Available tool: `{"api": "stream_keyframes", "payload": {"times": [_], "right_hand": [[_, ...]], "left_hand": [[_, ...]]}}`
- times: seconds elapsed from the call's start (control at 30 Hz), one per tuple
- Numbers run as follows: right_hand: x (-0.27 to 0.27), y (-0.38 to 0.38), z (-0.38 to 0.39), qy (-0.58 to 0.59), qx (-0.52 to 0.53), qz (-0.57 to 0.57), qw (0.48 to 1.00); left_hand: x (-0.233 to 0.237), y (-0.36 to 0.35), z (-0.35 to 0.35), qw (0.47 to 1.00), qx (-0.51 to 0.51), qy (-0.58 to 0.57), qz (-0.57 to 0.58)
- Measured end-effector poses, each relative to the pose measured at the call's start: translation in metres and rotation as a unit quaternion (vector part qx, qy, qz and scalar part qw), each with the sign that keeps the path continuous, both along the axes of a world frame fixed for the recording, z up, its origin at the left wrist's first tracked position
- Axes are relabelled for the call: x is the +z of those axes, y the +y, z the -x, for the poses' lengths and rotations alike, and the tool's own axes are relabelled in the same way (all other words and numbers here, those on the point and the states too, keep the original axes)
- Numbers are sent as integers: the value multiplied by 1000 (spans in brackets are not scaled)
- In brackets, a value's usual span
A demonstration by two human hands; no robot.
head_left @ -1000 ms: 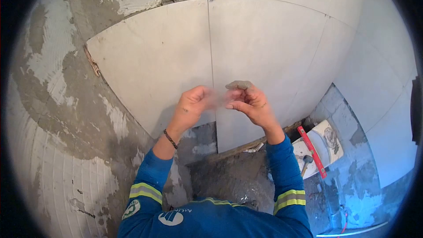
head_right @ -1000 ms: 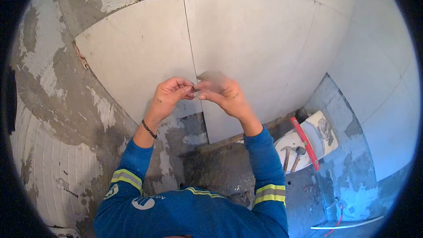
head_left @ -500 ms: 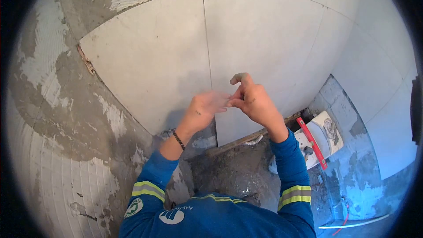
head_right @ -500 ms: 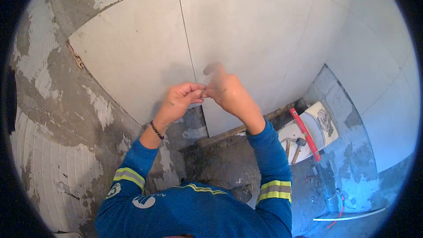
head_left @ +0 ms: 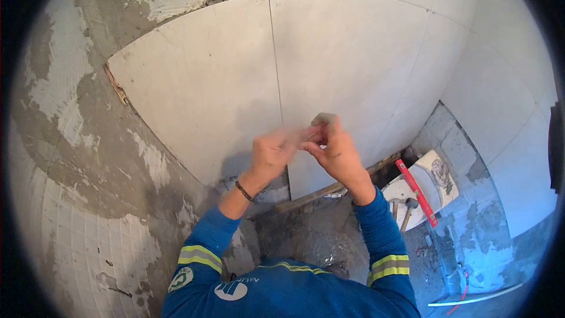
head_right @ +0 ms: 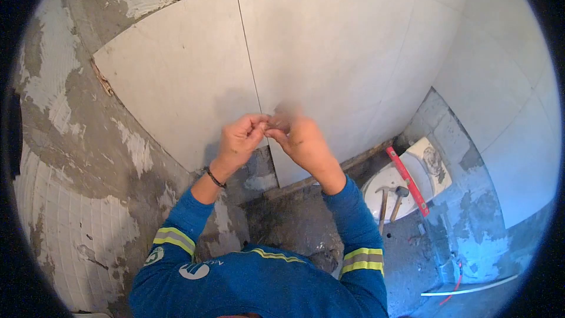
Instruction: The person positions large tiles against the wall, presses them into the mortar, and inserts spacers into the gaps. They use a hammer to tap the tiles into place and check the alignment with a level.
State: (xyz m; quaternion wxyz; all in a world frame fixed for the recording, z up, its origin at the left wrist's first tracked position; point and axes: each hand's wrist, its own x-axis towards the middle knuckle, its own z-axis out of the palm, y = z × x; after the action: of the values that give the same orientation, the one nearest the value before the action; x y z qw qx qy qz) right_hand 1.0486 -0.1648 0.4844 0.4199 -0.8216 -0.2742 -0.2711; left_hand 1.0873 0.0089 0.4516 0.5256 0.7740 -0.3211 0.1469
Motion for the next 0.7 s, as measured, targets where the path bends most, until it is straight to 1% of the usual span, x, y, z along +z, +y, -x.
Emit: {"api": "stream_keyframes", "payload": {"times": [0.03,0.07,0.13,0.17,0.23,0.27,0.33,0.37,0.43,0.47,0.53,0.57,0.63,0.67,0.7], "right_hand": [[0,3,1,72,23,-158,985],[0,6,-3,70,24,-157,985],[1,11,-17,66,-1,-264,962],[4,14,-19,63,0,-266,962],[12,18,-21,-4,-38,-204,978],[18,21,-22,-6,-40,-205,978],[31,29,-28,45,-32,-279,959],[35,31,-35,45,-33,-280,959],[42,34,-54,-47,-2,-287,957],[50,34,-62,-48,-1,-288,956],[70,35,-83,-97,-55,-278,954],[83,38,-93,-98,-53,-277,954],[114,48,-110,-188,-100,-264,941],[127,51,-118,-191,-100,-263,940],[137,54,-126,-183,-111,-260,942]], "left_hand": [[13,1,1,998,12,-65,12],[22,2,2,998,13,-66,13],[37,6,1,977,39,-203,-49],[40,7,-3,976,38,-206,-50],[45,7,-11,959,67,-272,-41],[52,7,-13,959,65,-273,-42],[67,7,-20,946,80,-310,-50],[74,6,-24,946,79,-310,-50],[88,7,-34,959,38,-280,22],[99,8,-39,959,38,-281,21],[125,10,-50,950,92,-295,-45],[137,8,-54,950,93,-295,-45],[159,0,-64,965,111,-218,96],[163,3,-72,964,111,-221,98],[166,8,-80,958,133,-234,100]]}}
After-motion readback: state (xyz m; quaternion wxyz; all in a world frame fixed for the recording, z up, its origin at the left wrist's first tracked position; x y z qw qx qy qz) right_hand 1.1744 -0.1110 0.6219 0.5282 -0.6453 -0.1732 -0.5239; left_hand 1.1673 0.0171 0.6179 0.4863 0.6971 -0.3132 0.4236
